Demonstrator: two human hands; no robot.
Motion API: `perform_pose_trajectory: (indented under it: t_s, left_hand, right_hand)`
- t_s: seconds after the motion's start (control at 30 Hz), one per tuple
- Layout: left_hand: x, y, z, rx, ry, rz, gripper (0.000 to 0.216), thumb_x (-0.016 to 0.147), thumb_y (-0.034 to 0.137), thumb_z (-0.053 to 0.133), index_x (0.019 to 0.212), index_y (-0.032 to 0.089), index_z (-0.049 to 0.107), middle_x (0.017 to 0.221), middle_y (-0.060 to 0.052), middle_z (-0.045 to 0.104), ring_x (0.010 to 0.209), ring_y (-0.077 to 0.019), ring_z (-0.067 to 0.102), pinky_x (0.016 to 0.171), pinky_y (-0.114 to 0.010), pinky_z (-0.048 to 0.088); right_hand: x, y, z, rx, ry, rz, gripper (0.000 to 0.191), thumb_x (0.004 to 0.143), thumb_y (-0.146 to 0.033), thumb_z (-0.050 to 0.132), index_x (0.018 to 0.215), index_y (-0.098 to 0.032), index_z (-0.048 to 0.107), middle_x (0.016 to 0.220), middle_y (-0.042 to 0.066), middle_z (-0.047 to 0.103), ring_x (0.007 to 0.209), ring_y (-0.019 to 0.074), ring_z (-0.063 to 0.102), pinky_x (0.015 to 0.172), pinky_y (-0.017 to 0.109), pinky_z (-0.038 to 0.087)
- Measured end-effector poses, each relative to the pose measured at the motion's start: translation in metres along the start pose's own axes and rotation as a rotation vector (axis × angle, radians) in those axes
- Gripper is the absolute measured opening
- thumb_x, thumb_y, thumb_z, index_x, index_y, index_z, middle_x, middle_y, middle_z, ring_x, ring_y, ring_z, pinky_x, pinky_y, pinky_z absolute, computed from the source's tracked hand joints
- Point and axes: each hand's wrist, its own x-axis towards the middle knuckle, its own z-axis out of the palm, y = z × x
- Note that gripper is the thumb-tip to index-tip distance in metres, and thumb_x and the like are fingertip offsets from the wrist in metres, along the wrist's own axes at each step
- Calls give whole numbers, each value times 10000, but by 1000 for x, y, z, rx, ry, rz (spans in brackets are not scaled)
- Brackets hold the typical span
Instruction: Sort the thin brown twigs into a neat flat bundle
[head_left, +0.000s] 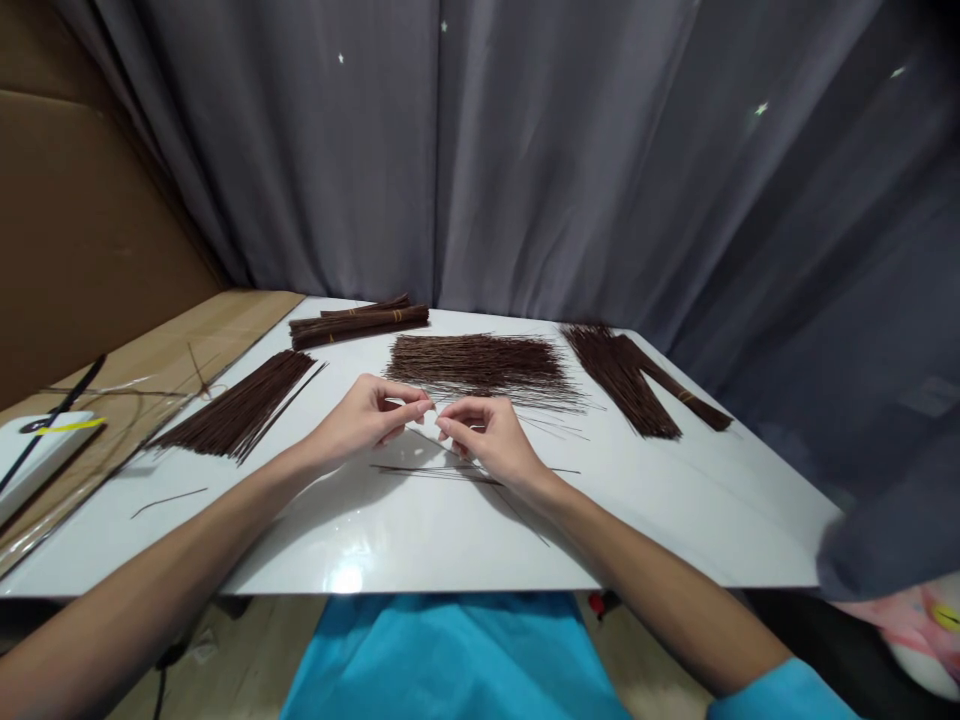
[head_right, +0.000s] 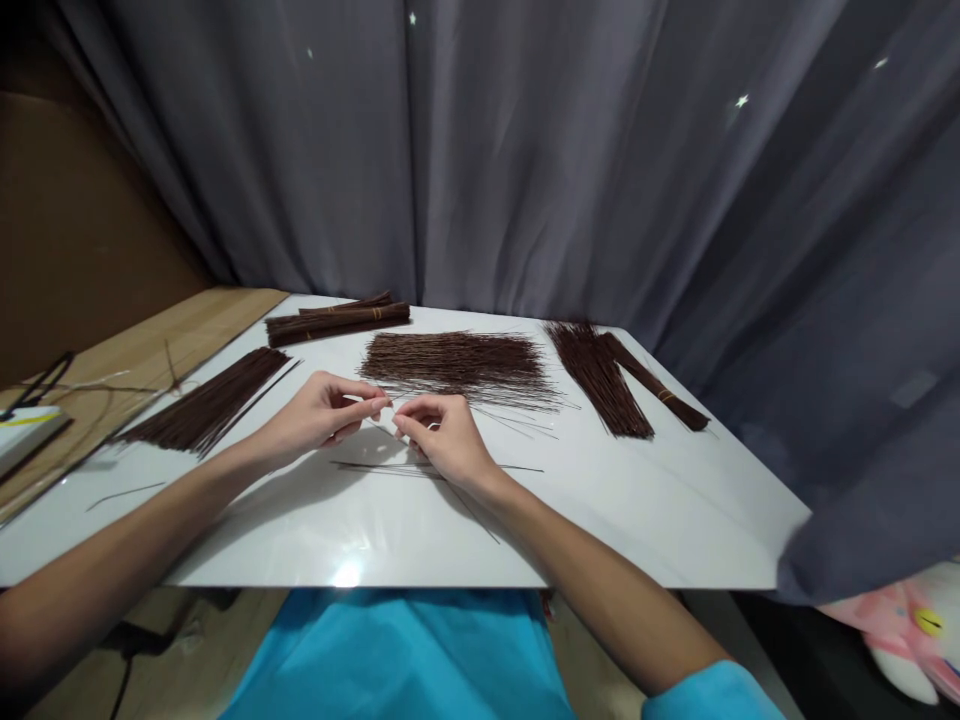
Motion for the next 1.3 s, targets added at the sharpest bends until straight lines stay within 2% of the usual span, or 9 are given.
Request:
perform_pose_trajectory:
  t_s: [0.33, 0.57, 1.07, 1.2, 1.3]
  left_hand:
    - [-1, 4, 2, 4, 2, 19, 351, 967, 467, 759, 997, 125, 834, 638, -22, 610, 442, -47, 372, 396, -192, 255]
    - [0, 1, 0, 50, -10, 2, 397, 977, 518, 733, 922, 132, 807, 500, 28, 475, 414, -60, 362, 403, -192, 244]
    - [-1, 2, 0, 46, -23, 28, 406, 976, 519, 724, 872, 130, 776, 491, 31, 466, 412, -65, 352, 411, -203, 235]
    - [-1, 4, 0, 105, 6, 100, 406, 997, 487, 691, 854, 118, 780, 500, 29, 469, 449, -77, 360, 452, -219, 258]
    - [-1, 5, 0, 248, 29, 238, 361, 1005, 398, 659, 807, 123, 784, 609, -23, 599, 575, -121, 499, 542, -233, 364]
  right_hand:
    - [0, 0, -1, -10, -13, 2, 276, 931, -442, 783, 937, -167, 803, 825, 60, 768, 599, 135, 614, 565, 255, 512]
    - [1, 2, -1, -1, -12, 8, 296, 917, -462, 796, 934, -166, 803, 822, 68, 769, 593, 138, 609, 560, 259, 518]
    - [0, 0, 0, -7, -13, 5, 298, 925, -465, 784, 942, -168, 801, 833, 67, 768, 589, 133, 606, 550, 257, 516]
    - [0, 0, 3, 18, -16, 28, 276, 934, -442, 772, 962, -168, 783, 827, 56, 754, 563, 129, 600, 537, 263, 513]
    - [-2, -6, 5, -78, -18, 0, 241, 975, -413, 721, 947, -178, 764, 810, 44, 740, 567, 144, 610, 539, 276, 496]
